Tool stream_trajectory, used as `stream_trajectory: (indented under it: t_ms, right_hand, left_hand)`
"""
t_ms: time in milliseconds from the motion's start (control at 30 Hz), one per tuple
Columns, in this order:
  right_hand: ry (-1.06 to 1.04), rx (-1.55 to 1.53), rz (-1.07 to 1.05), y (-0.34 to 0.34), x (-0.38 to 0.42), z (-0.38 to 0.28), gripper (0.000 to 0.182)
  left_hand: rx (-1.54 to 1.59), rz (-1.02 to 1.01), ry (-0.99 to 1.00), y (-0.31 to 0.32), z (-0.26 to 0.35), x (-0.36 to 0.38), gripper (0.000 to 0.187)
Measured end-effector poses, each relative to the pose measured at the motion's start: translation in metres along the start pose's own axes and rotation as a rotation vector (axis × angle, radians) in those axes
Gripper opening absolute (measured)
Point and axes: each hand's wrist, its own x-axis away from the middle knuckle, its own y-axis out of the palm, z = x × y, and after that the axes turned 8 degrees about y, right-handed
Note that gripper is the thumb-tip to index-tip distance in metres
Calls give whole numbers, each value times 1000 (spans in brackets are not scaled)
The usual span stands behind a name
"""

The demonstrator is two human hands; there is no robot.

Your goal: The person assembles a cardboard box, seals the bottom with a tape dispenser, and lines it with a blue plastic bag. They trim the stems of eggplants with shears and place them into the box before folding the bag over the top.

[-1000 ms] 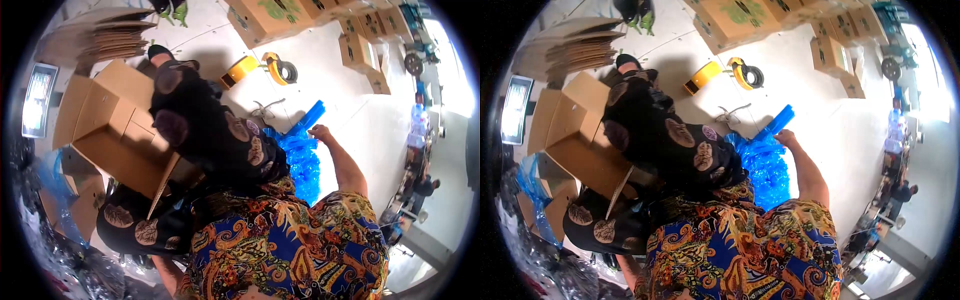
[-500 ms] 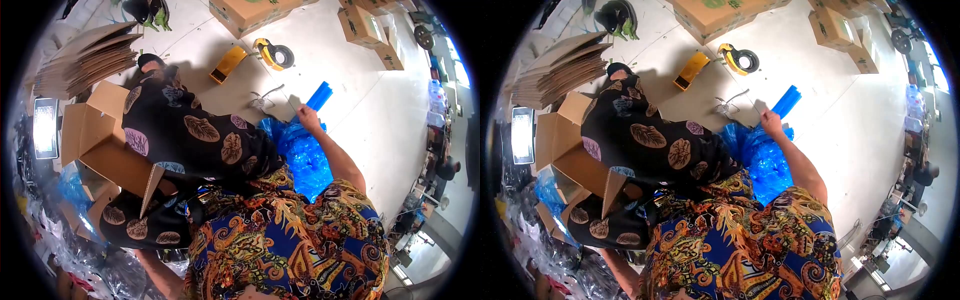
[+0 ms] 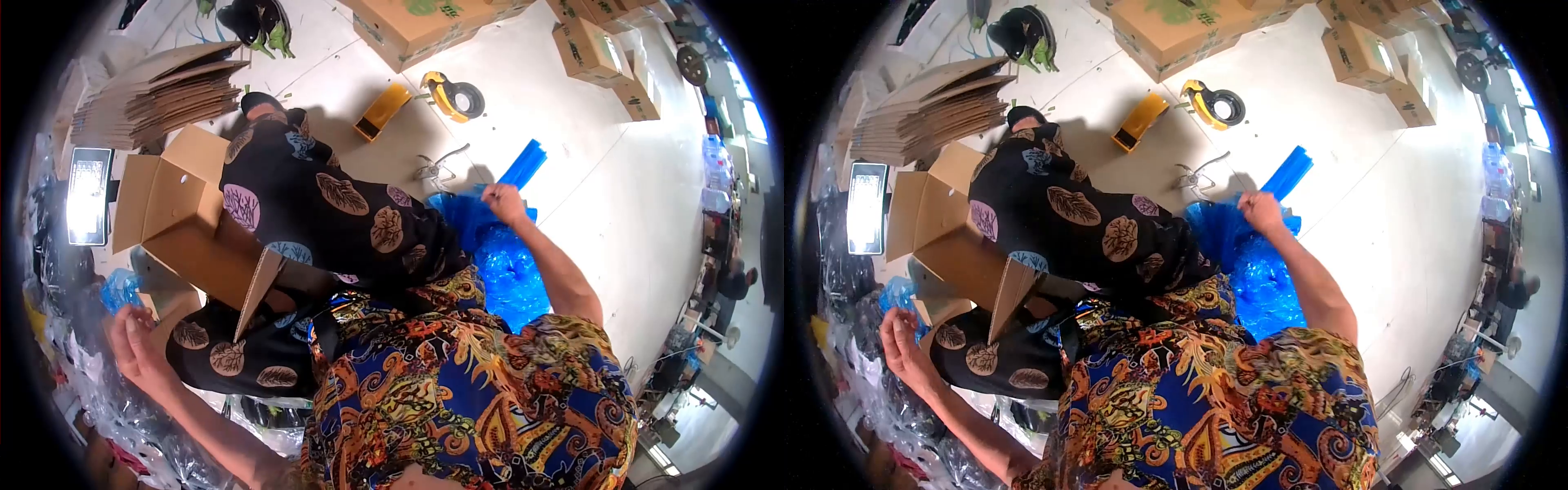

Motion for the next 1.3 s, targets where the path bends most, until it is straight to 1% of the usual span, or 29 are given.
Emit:
stream_trajectory:
  t_ms: [33, 67, 133, 200, 267, 333, 400, 467, 500, 533, 567, 600, 633, 667, 733, 800, 867, 900, 933, 967, 1067, 1100, 1133, 1167, 1200, 1267, 1300]
  right_hand:
    - [7, -155, 1, -24, -5, -14, 3]
    - [10, -308, -1, -55, -10, -30, 2]
    - [-25, -640, -111, -101, -26, -58, 7]
    - [-74, -694, -137, -141, -33, -107, 8]
    - [-216, -853, -95, -168, -19, -182, 9]
    - [-329, -979, -164, -196, 1, -248, 9]
    - [-491, -1072, -237, -218, 23, -305, 9]
    - [-735, -1243, -344, -230, 40, -356, 9]
    - [-878, -1323, -457, -233, 41, -378, 10]
    - [-898, -1350, -472, -236, 46, -396, 15]
    - [-908, -1400, -467, -239, 49, -413, 17]
    - [-914, -1451, -463, -243, 52, -428, 19]
    - [-813, -1558, -505, -250, 58, -439, 22]
    - [-811, -1573, -477, -258, 58, -445, 19]
    - [-831, -1685, -517, -258, 38, -457, 18]
    - [-843, -1723, -623, -249, 24, -464, 15]
    - [-798, -1722, -735, -238, 20, -474, 15]
    - [-708, -1735, -751, -238, 27, -485, 16]
    - [-703, -1738, -751, -234, 26, -492, 17]
    - [-696, -1743, -748, -229, 22, -497, 17]
    - [-689, -1790, -741, -210, 3, -510, 20]
    - [-701, -1808, -741, -201, -5, -512, 20]
    - [-712, -1826, -737, -197, -10, -514, 20]
    - [-710, -1836, -682, -194, -10, -517, 20]
    - [-797, -1701, -583, -191, -9, -515, 20]
    - [-953, -1421, -392, -180, -8, -506, 20]
    - [-857, -1486, -540, -169, -8, -508, 19]
  left_hand:
    - [64, 47, 42, 17, 16, -2, 23]
    - [119, 3, 56, 28, 26, -6, 23]
    - [225, -80, 85, 47, 41, -12, 24]
    - [214, -150, 24, 80, 68, -14, 25]
    - [170, -278, -60, 120, 108, -14, 36]
    - [429, -422, 93, 162, 113, -12, 60]
    - [418, -506, 166, 196, 125, -19, 80]
    - [537, -415, 135, 231, 129, -31, 68]
    - [474, -506, 236, 240, 115, -47, 57]
    - [407, -594, 336, 249, 103, -59, 47]
    - [441, -441, 512, 254, 97, -69, 33]
    - [435, -465, 515, 235, 114, -74, 29]
    - [314, -513, 418, 216, 119, -77, 26]
    - [192, -562, 314, 196, 116, -79, 24]
    - [228, -344, 547, 165, 74, -82, 25]
    - [-26, -297, 524, 117, 45, -88, 31]
    - [-206, -306, 341, 71, 35, -87, 33]
    - [-273, -277, 350, 57, 32, -85, 32]
    - [-338, -249, 356, 46, 26, -82, 31]
    - [-442, -181, 491, 40, 11, -81, 29]
    - [-884, -350, 371, 42, -16, -72, 30]
    - [-920, -459, 322, 43, -22, -70, 33]
    - [-901, -518, 285, 46, -40, -68, 31]
    - [-886, -573, 256, 48, -56, -67, 31]
    - [-871, -625, 226, 48, -57, -66, 34]
    - [-611, -808, 173, 40, -54, -67, 40]
    - [-477, -894, 146, 38, -51, -68, 44]
